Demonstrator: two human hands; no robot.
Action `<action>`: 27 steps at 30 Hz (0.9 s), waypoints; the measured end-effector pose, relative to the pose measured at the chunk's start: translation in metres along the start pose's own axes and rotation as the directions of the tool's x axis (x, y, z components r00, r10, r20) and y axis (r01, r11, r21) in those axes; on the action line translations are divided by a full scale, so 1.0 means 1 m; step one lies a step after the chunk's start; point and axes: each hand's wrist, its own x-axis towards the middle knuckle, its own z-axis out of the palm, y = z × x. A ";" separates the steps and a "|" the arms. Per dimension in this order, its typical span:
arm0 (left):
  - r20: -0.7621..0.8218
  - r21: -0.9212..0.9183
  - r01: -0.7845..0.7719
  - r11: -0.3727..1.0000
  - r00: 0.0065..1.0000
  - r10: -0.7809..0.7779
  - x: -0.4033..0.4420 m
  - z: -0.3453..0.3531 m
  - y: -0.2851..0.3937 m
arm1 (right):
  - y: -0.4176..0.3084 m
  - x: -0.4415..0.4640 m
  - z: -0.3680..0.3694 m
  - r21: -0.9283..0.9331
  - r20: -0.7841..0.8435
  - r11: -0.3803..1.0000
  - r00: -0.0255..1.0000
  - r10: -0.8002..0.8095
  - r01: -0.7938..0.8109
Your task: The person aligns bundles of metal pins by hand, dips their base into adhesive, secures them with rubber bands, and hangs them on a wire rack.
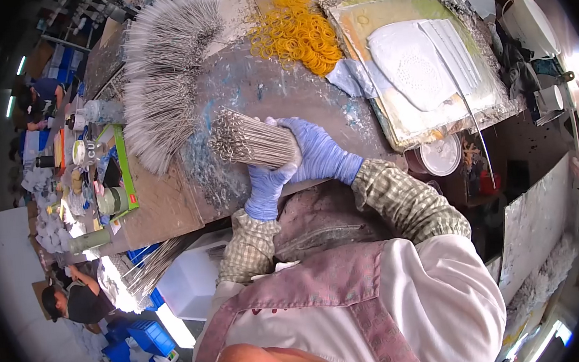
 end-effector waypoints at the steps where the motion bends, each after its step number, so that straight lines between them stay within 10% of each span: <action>1: -0.023 -0.117 0.045 0.992 0.999 -0.048 0.000 0.003 0.006 | 0.000 0.000 0.000 0.020 -0.013 1.000 1.000 0.020 -0.020; 2: -0.026 -0.118 0.042 0.992 0.999 -0.045 0.005 -0.003 0.014 | -0.001 0.000 -0.001 0.040 -0.026 0.998 0.999 0.039 -0.038; 3: 0.142 0.344 -0.187 0.920 0.979 0.146 0.014 -0.017 0.025 | -0.001 -0.001 -0.002 0.035 -0.025 0.999 0.999 0.036 -0.035; 5: 0.377 0.720 -0.449 0.529 0.893 0.244 0.026 -0.024 0.050 | -0.003 -0.002 -0.002 0.035 -0.066 0.999 0.997 0.031 -0.029; 6: 0.373 0.720 -0.445 0.532 0.895 0.244 0.031 -0.016 0.066 | -0.003 -0.003 -0.001 0.032 -0.061 0.999 0.998 0.033 -0.031; 8: 0.073 0.011 -0.076 0.997 0.994 0.075 0.038 0.002 0.099 | -0.003 -0.003 0.000 0.047 -0.102 0.998 0.993 0.056 -0.051; 14: 0.073 0.117 -0.079 0.990 0.995 0.071 0.047 0.019 0.092 | 0.004 -0.007 0.007 0.058 -0.238 0.997 0.970 0.054 -0.041; 18: 0.042 0.065 -0.239 0.969 0.971 0.237 0.059 0.025 0.070 | 0.022 -0.004 0.007 -0.380 -0.186 0.922 0.983 -0.001 -0.071; 23: 0.117 0.062 -0.095 0.994 0.989 0.087 0.059 0.014 0.053 | -0.008 -0.005 -0.034 -0.657 0.281 0.739 0.958 0.059 0.147; 27: 0.100 0.262 -0.217 0.940 0.975 0.197 0.054 0.011 0.052 | -0.126 0.054 -0.110 -0.194 0.040 0.935 0.955 -0.294 0.296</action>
